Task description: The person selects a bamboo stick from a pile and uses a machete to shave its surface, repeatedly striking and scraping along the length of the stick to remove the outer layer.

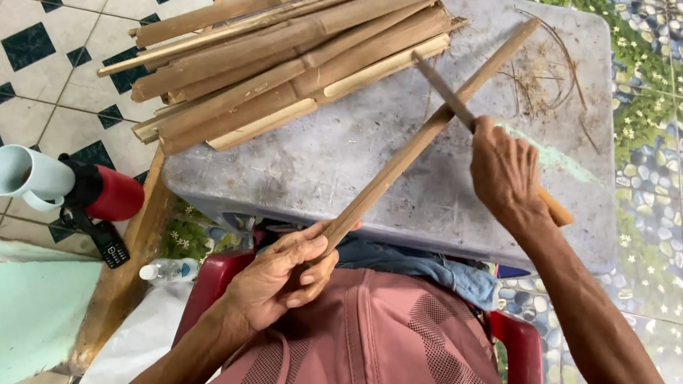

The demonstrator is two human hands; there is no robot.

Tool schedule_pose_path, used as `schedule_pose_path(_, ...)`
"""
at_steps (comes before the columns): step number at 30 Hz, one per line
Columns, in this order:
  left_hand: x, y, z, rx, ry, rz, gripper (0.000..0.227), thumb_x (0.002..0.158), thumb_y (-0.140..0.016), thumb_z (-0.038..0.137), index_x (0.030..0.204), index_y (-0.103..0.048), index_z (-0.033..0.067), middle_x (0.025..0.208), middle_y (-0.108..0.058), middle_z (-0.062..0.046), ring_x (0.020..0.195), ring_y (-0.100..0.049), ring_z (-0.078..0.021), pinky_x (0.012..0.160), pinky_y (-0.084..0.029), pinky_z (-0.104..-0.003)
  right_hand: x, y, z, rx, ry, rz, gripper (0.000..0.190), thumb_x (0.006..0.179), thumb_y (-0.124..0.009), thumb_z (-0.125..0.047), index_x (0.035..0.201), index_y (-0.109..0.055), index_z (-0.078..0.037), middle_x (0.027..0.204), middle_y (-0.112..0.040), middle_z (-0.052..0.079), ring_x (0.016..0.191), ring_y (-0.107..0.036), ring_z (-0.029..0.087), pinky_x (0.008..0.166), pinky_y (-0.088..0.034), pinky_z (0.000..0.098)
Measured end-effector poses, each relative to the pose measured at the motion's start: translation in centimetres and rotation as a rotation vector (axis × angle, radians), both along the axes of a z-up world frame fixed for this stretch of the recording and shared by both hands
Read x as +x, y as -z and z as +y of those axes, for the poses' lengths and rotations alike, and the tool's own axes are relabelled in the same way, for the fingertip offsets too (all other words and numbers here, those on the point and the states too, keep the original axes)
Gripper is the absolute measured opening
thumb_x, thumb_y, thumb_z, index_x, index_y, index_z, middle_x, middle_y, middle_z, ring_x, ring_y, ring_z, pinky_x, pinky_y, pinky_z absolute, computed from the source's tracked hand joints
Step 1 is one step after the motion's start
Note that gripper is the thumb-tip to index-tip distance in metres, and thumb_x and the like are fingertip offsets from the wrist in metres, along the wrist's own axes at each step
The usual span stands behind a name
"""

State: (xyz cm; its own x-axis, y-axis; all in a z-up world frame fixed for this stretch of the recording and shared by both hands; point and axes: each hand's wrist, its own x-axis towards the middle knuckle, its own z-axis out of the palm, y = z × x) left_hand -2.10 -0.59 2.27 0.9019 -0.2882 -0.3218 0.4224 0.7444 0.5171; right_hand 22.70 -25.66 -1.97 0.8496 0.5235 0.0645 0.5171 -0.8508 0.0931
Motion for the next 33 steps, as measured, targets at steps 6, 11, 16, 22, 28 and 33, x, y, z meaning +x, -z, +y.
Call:
schedule_pose_path(6, 0.3, 0.3, 0.3, -0.042, -0.013, -0.003, 0.049, 0.104, -0.052, 0.016, 0.15, -0.05, -0.0027, 0.062, -0.035, -0.001, 0.041, -0.026, -0.0069, 0.031, -0.023, -0.016, -0.2, 1.6, -0.1, -0.013, -0.053, -0.021, 0.016, 0.119, -0.04, -0.017, 0.114, -0.052, -0.008, 0.063, -0.056, 0.002, 0.039, -0.037, 0.011, 0.032, -0.032, 0.0295)
schedule_pose_path(11, 0.4, 0.3, 0.4, -0.039, -0.03, -0.017, 0.049, 0.103, -0.052, 0.015, 0.149, -0.05, -0.0044, 0.061, -0.036, 0.0, 0.041, -0.026, -0.0063, 0.032, -0.024, -0.016, 0.5, 0.2, -0.2, 0.081, 0.002, -0.028, 0.024, 0.119, -0.035, -0.009, 0.105, -0.053, -0.004, 0.063, -0.052, 0.004, 0.045, -0.038, 0.016, 0.042, -0.036, 0.0369)
schedule_pose_path(16, 0.3, 0.1, 0.4, 0.04, -0.001, -0.001, 0.05, 0.104, -0.052, 0.02, 0.149, -0.05, -0.001, 0.06, -0.034, 0.0, 0.041, -0.025, -0.0058, 0.032, -0.024, -0.016, 0.6, 0.1, 0.2, -0.092, 0.053, 0.072, 0.015, 0.12, -0.04, -0.012, 0.11, -0.051, -0.007, 0.062, -0.049, 0.002, 0.042, -0.035, 0.01, 0.036, -0.035, 0.0301)
schedule_pose_path(22, 0.6, 0.5, 1.1, -0.016, -0.004, -0.004, 0.05, 0.105, -0.051, 0.017, 0.151, -0.049, -0.0019, 0.061, -0.033, 0.0, 0.041, -0.024, -0.0064, 0.031, -0.024, -0.016, -1.7, -0.7, 0.8, 0.024, -0.154, -0.021, 0.01, 0.109, -0.039, -0.002, 0.111, -0.046, -0.009, 0.07, -0.057, 0.01, 0.043, -0.045, 0.028, 0.048, -0.036, 0.0442)
schedule_pose_path(28, 0.2, 0.7, 0.6, -0.055, -0.023, 0.037, 0.048, 0.103, -0.051, 0.014, 0.148, -0.051, -0.0031, 0.06, -0.032, 0.001, 0.042, -0.023, -0.0058, 0.031, -0.023, -0.016, -0.1, -0.1, -0.1, 0.006, -0.058, -0.007, 0.027, 0.123, -0.031, -0.018, 0.103, -0.047, -0.01, 0.057, -0.047, 0.0, 0.04, -0.032, 0.012, 0.035, -0.031, 0.0335)
schedule_pose_path(33, 0.5, 1.8, 0.9, -0.081, -0.025, 0.032, 0.048, 0.104, -0.049, 0.015, 0.149, -0.05, -0.0026, 0.061, -0.033, 0.002, 0.041, -0.026, -0.006, 0.032, -0.024, -0.016, 0.9, 1.8, 0.6, 0.029, -0.02, 0.071, 0.027, 0.12, -0.028, -0.019, 0.108, -0.049, -0.009, 0.064, -0.051, 0.002, 0.045, -0.033, 0.013, 0.046, -0.036, 0.0334)
